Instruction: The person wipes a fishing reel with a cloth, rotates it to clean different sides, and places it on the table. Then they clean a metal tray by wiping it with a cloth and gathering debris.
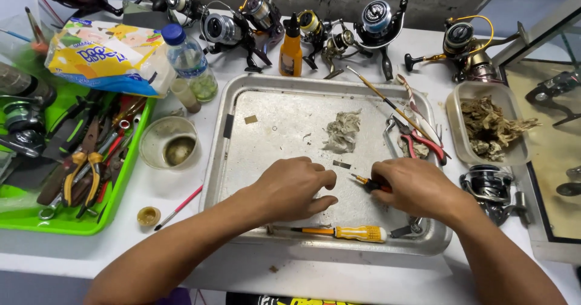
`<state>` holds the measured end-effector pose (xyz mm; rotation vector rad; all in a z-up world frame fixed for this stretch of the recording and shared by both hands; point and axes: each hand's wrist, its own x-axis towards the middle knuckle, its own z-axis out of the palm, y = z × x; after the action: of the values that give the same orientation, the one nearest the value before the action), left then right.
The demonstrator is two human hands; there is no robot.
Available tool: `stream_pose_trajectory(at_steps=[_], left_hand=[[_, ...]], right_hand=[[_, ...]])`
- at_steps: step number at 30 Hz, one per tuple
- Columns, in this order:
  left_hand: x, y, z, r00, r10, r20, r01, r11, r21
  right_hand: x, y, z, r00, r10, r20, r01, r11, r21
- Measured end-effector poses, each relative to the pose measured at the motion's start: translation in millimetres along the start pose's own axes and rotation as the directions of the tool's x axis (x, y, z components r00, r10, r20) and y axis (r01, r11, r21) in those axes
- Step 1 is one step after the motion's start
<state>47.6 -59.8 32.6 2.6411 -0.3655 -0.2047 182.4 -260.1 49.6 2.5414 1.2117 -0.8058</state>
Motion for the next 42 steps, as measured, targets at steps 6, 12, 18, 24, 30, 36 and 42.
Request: stream_pose_trajectory(at_steps=[6, 12, 18, 24, 30, 36, 42], left_hand=[[-11, -4, 3, 0.964, -0.072, -0.258, -0.026, 0.933, -0.360], [-9, 0, 14, 0.921, -0.098, -0.378, -0.105, 0.871, -0.481], [-12, 6, 17, 0.904, -0.127, -0.409, -0.164, 0.780, -0.603], [-15, 1, 9, 0.820, -0.080, -0.566, -0.314, 0.765, -0.562], [-73, -11, -38, 0.757, -0.130, -0.640, -0.156, 0.915, -0.371], [-157, -54, -49, 0.543, -0.461, -0.702, 0.437, 0.869, -0.233], [-217, -96, -38, 0.317, -0.659, -0.682, 0.860, 0.503, -0.087]], right_hand=[[-2, -6, 3, 0.938, -0.027, -0.345, 0.244, 0.760, 0.603], [18, -10, 51, 0.778, -0.071, -0.625, 0.560, 0.530, 0.637], [20, -19, 68, 0.568, -0.152, -0.809, 0.661, 0.669, 0.339], [5, -22, 51, 0.494, -0.205, -0.845, 0.750, 0.592, 0.295], [-12, -4, 28, 0.492, -0.293, -0.819, 0.661, 0.739, 0.133], [-21, 14, 17, 0.432, -0.268, -0.861, 0.605, 0.794, 0.056], [-17, 23, 26, 0.426, -0.292, -0.856, 0.567, 0.824, 0.001]])
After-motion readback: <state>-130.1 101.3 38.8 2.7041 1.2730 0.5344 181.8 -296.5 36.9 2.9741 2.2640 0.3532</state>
